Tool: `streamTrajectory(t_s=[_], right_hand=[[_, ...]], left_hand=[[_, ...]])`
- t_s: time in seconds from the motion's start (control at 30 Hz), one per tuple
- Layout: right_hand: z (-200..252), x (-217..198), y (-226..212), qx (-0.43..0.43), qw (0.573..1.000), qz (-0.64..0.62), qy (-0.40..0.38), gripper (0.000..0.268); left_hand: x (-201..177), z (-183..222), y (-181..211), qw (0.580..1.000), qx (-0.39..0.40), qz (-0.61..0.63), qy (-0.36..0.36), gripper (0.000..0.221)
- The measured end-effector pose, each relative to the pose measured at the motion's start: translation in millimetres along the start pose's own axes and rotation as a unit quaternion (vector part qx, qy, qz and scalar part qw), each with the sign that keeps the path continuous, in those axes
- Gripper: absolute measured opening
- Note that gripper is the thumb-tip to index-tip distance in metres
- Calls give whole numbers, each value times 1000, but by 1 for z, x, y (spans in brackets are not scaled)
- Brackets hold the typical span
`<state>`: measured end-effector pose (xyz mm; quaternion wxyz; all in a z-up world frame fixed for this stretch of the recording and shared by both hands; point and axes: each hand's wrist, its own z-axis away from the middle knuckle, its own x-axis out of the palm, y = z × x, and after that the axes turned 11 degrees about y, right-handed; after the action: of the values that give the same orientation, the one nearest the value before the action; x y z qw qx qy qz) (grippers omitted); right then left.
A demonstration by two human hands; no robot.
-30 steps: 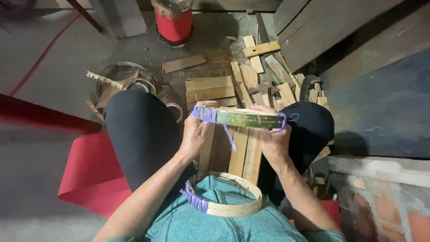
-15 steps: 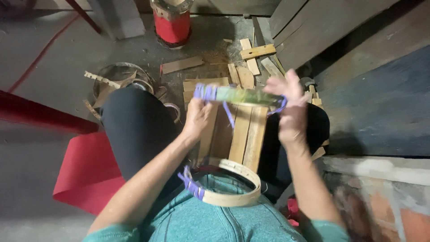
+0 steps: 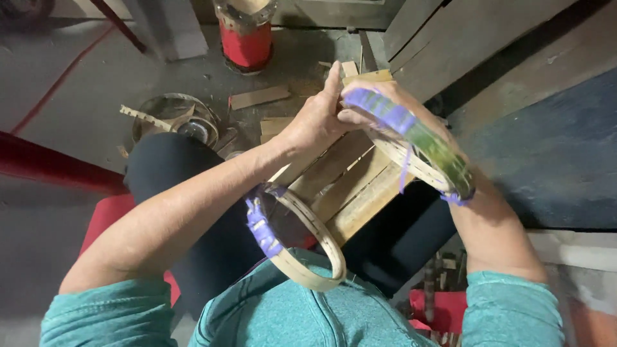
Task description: The person is shaping and assembling wooden pieces to create a circular frame, using a hammer and binding materials.
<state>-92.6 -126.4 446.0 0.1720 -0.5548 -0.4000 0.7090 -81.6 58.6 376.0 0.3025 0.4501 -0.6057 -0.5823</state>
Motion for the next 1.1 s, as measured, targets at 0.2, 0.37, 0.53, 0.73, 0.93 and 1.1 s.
streamTrajectory(t_s=[0.2,0.37,0.53,0.73,0.93,1.1], right_hand=[[13,19,-16,57,984,-154,62,26],[0,41,55,-6,975,-184,127,24],[20,44,74,-23,947,-271,173,13],[23,32,111,-28,905,-296,304,15],[41,26,134,-54,922,-133,359,32],[50,35,111,-118,902,-112,400,30]], left_hand=[[7,-20,-54,993,-20,96,-67,60],[-47,-5,42,966,-192,78,-154,56],[-100,-6,31,920,-306,114,-214,88],[-98,45,-16,893,-359,256,91,74],[-45,90,-53,868,-207,428,145,72],[-31,87,-37,928,-220,190,235,22]])
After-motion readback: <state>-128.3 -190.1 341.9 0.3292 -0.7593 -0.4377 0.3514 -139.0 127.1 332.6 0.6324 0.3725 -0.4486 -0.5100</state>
